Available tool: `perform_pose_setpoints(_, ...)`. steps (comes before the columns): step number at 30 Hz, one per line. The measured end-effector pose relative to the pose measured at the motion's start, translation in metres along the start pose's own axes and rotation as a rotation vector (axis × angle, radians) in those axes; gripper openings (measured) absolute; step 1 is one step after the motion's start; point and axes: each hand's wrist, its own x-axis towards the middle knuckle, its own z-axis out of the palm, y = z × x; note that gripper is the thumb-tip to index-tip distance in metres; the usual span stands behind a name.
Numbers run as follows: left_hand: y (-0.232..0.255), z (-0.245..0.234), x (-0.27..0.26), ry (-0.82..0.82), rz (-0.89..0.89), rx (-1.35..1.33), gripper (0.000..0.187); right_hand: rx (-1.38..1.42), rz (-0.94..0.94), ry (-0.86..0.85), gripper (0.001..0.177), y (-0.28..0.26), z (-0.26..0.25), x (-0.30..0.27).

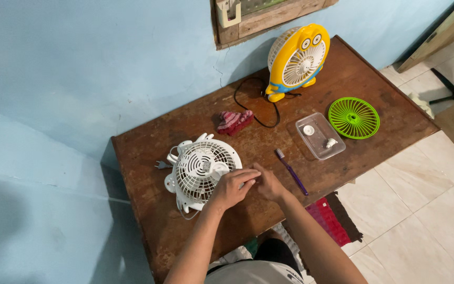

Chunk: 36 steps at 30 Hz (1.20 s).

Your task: The person uses a screwdriver to loosen and tighten screws on the front grille of a small white fan. They repeatedly adjust the grille and rotate the fan to access different screws, working on the same unit throughout the clip.

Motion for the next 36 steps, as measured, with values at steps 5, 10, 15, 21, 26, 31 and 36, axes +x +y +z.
perform_pose_setpoints(5, 0.004, 0.006, 0.002, 0.076, -0.147, 0.074, 0.027, -0.044, 0.088, 0.151, 0.044, -0.007, 0.016, -0.006)
perform_pose_setpoints(10, 0.009, -0.002, 0.004, 0.034, -0.152, -0.019, 0.034, 0.010, 0.104, 0.191, 0.042, 0.002, 0.021, -0.004)
perform_pose_setpoints(15, 0.001, -0.006, -0.001, 0.065, -0.027, -0.084, 0.031, 0.279, 0.040, -0.048, 0.038, 0.014, 0.012, 0.002)
perform_pose_setpoints(21, 0.003, 0.012, 0.010, 0.062, -0.348, 0.093, 0.035, -0.133, 0.084, 0.298, 0.041, 0.002, 0.030, -0.005)
perform_pose_setpoints(26, 0.002, 0.003, 0.002, 0.081, -0.117, -0.003, 0.034, 0.009, 0.088, 0.147, 0.037, 0.016, 0.019, -0.002)
perform_pose_setpoints(31, 0.000, 0.005, 0.002, 0.100, -0.082, -0.030, 0.034, 0.047, 0.076, 0.038, 0.031, 0.026, 0.015, 0.005)
perform_pose_setpoints(36, 0.006, 0.013, 0.007, 0.061, -0.281, 0.044, 0.034, -0.111, -0.008, 0.338, 0.032, 0.017, 0.032, -0.005)
